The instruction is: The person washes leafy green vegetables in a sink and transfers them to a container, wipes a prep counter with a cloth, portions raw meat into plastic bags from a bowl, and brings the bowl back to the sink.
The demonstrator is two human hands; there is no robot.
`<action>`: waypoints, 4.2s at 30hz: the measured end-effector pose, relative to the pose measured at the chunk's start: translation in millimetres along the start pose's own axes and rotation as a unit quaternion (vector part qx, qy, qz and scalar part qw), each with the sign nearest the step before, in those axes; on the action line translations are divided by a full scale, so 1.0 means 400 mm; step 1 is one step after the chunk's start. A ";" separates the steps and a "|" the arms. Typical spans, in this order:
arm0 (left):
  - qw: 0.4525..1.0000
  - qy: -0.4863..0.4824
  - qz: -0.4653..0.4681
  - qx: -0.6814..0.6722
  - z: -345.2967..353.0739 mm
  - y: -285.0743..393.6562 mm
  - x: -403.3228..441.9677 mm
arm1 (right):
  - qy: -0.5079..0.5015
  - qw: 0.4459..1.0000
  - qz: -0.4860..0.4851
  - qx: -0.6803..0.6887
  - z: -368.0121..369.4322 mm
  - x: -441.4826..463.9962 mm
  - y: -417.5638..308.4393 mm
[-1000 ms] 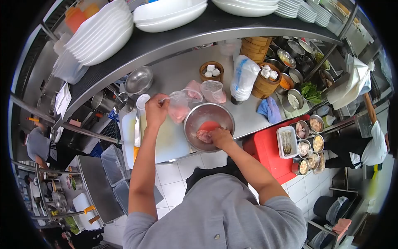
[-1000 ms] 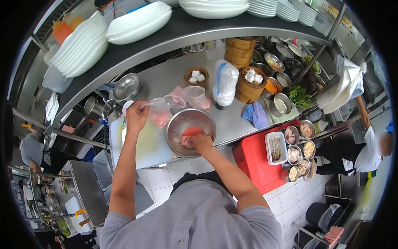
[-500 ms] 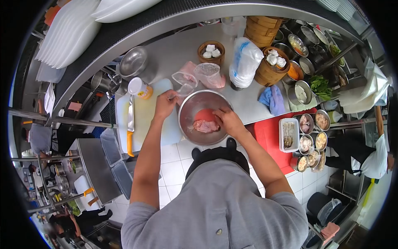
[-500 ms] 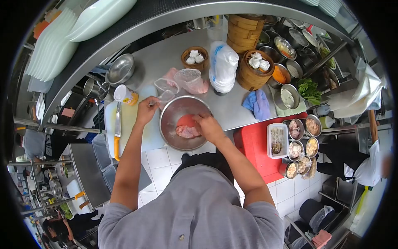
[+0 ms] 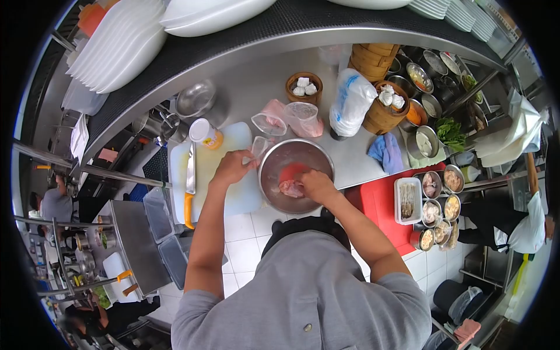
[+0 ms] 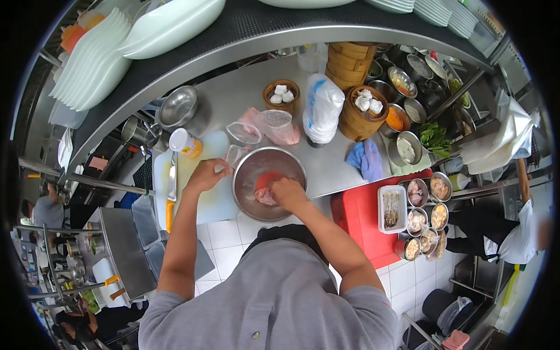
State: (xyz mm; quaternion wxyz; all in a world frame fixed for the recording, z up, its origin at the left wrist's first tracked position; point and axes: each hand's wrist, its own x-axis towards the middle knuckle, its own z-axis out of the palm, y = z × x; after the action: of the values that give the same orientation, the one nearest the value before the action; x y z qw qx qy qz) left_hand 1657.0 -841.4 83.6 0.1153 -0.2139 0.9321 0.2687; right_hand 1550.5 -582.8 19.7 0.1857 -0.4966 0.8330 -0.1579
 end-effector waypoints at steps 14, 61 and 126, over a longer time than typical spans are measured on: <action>0.918 0.333 0.115 -0.183 0.035 -0.006 0.334 | 0.240 0.961 -0.006 0.139 -0.054 0.440 -0.065; 0.923 0.183 0.283 -0.184 0.036 -0.077 0.325 | 0.075 0.990 0.064 -0.097 0.139 0.054 -0.120; 0.965 -0.017 0.178 -0.194 0.031 -0.058 0.272 | 0.196 0.970 0.087 0.112 -0.018 0.011 -0.069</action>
State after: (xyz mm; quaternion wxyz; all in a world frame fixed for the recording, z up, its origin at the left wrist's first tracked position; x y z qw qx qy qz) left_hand 1572.9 -888.9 27.1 0.0376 -0.0584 0.8831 0.4640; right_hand 1566.6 -598.7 37.7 0.0859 -0.3573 0.8703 -0.3279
